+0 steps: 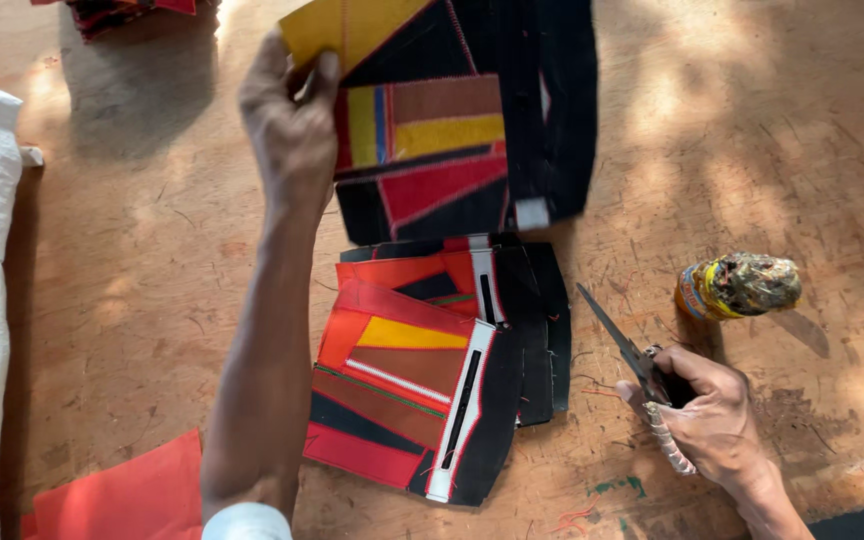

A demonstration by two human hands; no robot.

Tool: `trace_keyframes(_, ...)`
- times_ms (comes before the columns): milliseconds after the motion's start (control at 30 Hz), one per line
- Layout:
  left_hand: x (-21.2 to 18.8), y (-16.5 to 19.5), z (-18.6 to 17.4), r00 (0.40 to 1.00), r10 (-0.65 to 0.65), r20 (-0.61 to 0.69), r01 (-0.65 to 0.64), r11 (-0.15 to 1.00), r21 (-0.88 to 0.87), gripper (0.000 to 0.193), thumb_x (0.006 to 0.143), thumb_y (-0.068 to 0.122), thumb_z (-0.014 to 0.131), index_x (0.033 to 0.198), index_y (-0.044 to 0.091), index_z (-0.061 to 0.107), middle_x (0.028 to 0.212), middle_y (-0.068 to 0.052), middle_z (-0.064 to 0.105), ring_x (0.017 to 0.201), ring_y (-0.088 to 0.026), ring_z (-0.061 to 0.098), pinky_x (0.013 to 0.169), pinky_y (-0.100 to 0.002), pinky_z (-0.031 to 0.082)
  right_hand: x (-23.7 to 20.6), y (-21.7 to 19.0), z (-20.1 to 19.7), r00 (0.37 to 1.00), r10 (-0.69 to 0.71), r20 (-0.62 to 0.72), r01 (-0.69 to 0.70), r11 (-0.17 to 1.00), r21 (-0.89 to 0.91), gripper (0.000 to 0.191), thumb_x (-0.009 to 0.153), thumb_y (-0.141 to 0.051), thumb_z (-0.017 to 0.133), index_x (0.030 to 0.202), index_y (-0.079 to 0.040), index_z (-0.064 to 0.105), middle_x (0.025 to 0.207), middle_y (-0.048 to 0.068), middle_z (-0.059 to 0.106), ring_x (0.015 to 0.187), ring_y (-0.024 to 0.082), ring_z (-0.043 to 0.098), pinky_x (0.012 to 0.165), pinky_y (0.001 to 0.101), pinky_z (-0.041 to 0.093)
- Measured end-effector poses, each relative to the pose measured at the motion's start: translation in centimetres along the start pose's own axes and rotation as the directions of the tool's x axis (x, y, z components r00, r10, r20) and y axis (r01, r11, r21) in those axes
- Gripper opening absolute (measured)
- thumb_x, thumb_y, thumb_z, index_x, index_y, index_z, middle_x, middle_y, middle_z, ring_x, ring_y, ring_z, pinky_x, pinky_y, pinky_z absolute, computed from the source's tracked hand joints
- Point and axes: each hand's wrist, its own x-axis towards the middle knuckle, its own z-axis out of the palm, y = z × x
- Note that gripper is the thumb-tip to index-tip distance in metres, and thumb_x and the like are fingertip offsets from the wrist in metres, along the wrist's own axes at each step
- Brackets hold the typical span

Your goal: The person holds a patchwork fabric panel on a wooden workbench and uses scissors to snip loose threads and excess material from its edges and seams. They turn each panel over, trim both sides, and place finished panels on a growing stack.

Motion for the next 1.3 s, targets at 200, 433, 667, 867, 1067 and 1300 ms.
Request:
trace_keyframes(200,-5.0,0.8,3.3,0.793,0.036,0.608,-0.457,0.696,0.554,0.153,0.047,0.051,0.103,0.161,0.022,0.004,0.165,-0.027,0.009,0.152,-0.047,0.005,0.122,-0.063,0.008,-0.1,0.4,0.0,0.998,0.064,0.015,-0.064,0.997,0.035,0.031,0.072,-0.017,0.088,0.074,-0.002,0.061,0.061,-0.003,0.044,0.057,0.007,0.037,0.048,0.0269,0.032)
trace_keyframes(433,-3.9,0.7,6.3,0.805,0.006,0.593,-0.507,0.527,0.682,0.154,0.036,0.052,0.102,0.161,0.031,0.015,0.164,-0.020,0.017,0.150,-0.042,0.014,0.122,-0.066,0.011,0.0,0.4,-0.4,0.997,-0.083,0.006,0.083,0.996,-0.041,0.033,0.071,-0.017,0.088,0.072,-0.002,0.059,0.062,-0.002,0.044,0.056,0.007,0.038,0.048,0.0282,0.033)
trace_keyframes(667,-12.5,3.8,1.5,0.585,-0.309,0.749,-0.382,0.710,0.591,0.055,0.064,0.018,0.094,0.106,0.008,0.061,0.115,-0.012,0.054,0.112,-0.030,0.048,0.095,-0.046,0.045,0.0,0.1,-0.3,0.988,-0.156,0.001,0.155,0.984,0.090,0.029,0.074,-0.015,0.086,0.080,-0.002,0.061,0.068,-0.004,0.045,0.062,0.006,0.039,0.052,0.0251,0.034)
trace_keyframes(867,-14.2,3.1,-0.9,0.487,-0.490,0.723,0.076,0.849,0.523,0.021,0.087,0.009,0.070,0.088,0.006,0.049,0.089,-0.011,0.055,0.098,-0.024,0.060,0.100,-0.038,0.056,0.0,0.0,-0.4,0.992,-0.123,0.015,0.123,0.992,0.017,0.032,0.072,-0.017,0.088,0.078,-0.001,0.061,0.066,-0.003,0.044,0.060,0.007,0.040,0.051,0.0253,0.034)
trace_keyframes(1067,-13.5,2.8,-0.4,0.601,-0.228,0.766,-0.242,0.861,0.447,0.039,0.060,0.019,0.083,0.090,0.011,0.058,0.092,-0.009,0.062,0.090,-0.026,0.067,0.079,-0.041,0.058,0.0,-0.4,-0.2,0.987,-0.157,0.029,0.154,0.985,0.073,0.032,0.075,-0.021,0.087,0.074,-0.004,0.059,0.066,-0.005,0.047,0.061,0.005,0.041,0.051,0.0243,0.036)
trace_keyframes(1300,-13.6,4.0,-0.3,0.394,-0.503,0.769,0.032,0.844,0.535,0.029,0.085,0.011,0.083,0.093,0.007,0.055,0.084,-0.007,0.072,0.079,-0.017,0.071,0.069,-0.036,0.055,0.1,-0.1,-0.2,0.993,-0.111,0.042,0.107,0.990,0.087,0.034,0.072,-0.020,0.088,0.071,-0.003,0.059,0.063,-0.004,0.047,0.057,0.006,0.040,0.048,0.0263,0.033)
